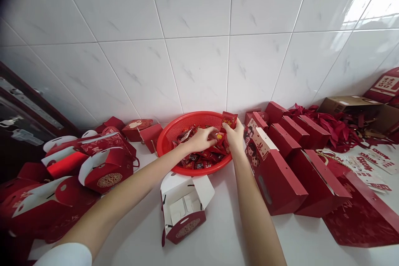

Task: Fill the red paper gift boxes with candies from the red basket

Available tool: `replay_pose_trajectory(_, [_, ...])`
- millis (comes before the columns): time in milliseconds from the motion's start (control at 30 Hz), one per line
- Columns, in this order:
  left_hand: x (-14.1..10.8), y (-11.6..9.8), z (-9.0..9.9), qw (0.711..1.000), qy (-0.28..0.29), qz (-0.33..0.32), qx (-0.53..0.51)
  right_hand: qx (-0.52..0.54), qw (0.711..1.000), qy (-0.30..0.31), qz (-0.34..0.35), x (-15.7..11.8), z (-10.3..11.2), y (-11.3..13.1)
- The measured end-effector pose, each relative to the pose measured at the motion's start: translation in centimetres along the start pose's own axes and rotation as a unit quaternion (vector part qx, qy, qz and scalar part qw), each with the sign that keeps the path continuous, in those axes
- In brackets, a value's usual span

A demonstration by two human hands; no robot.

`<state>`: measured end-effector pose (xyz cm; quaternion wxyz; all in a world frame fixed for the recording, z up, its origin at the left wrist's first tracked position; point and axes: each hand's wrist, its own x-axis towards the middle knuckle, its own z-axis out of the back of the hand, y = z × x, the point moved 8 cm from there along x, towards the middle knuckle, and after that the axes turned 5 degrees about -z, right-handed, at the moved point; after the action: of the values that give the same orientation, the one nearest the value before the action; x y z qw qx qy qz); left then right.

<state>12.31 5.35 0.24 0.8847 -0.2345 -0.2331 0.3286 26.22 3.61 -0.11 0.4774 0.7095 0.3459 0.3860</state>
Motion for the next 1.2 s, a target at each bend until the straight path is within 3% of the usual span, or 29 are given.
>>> replay_pose_trajectory(267, [1.2, -2.2, -4.8, 0.971, 0.2, -0.081, 0.1, 0.054, 0.997, -0.029, -0.034, 0.5, 0.4, -1.0])
replay_pose_trajectory(500, [2.9, -1.6, -7.4, 0.959, 0.242, -0.042, 0.142, 0.069, 0.996, -0.026, -0.04, 0.7, 0.3, -1.6])
replay_pose_trajectory(600, [3.5, -1.3, -6.9, 0.968, 0.214, -0.02, 0.128, 0.076, 0.996, -0.026, -0.04, 0.6, 0.3, -1.5])
replay_pose_trajectory(667, [3.7, -0.9, -5.6, 0.978, 0.176, -0.003, 0.109, 0.082, 0.995, -0.034, -0.04, 0.6, 0.4, -1.5])
replay_pose_trajectory(800, [3.7, 0.4, -0.8, 0.997, 0.045, 0.033, 0.048, 0.102, 0.992, -0.055, -0.043, 0.7, 0.9, -1.6])
replay_pose_trajectory(933, [2.7, 2.1, 3.6, 0.993, -0.089, 0.053, -0.057, 0.119, 0.989, -0.057, -0.064, 0.7, 0.9, -2.1])
replay_pose_trajectory(1067, [1.2, 2.4, 4.7, 0.972, -0.145, 0.042, -0.181, 0.118, 0.988, -0.019, -0.096, 0.2, -0.1, -2.1])
replay_pose_trajectory(1200, [0.3, 1.5, 4.2, 0.955, -0.145, 0.011, -0.257, 0.142, 0.975, 0.089, -0.144, -0.7, -2.3, -1.8])
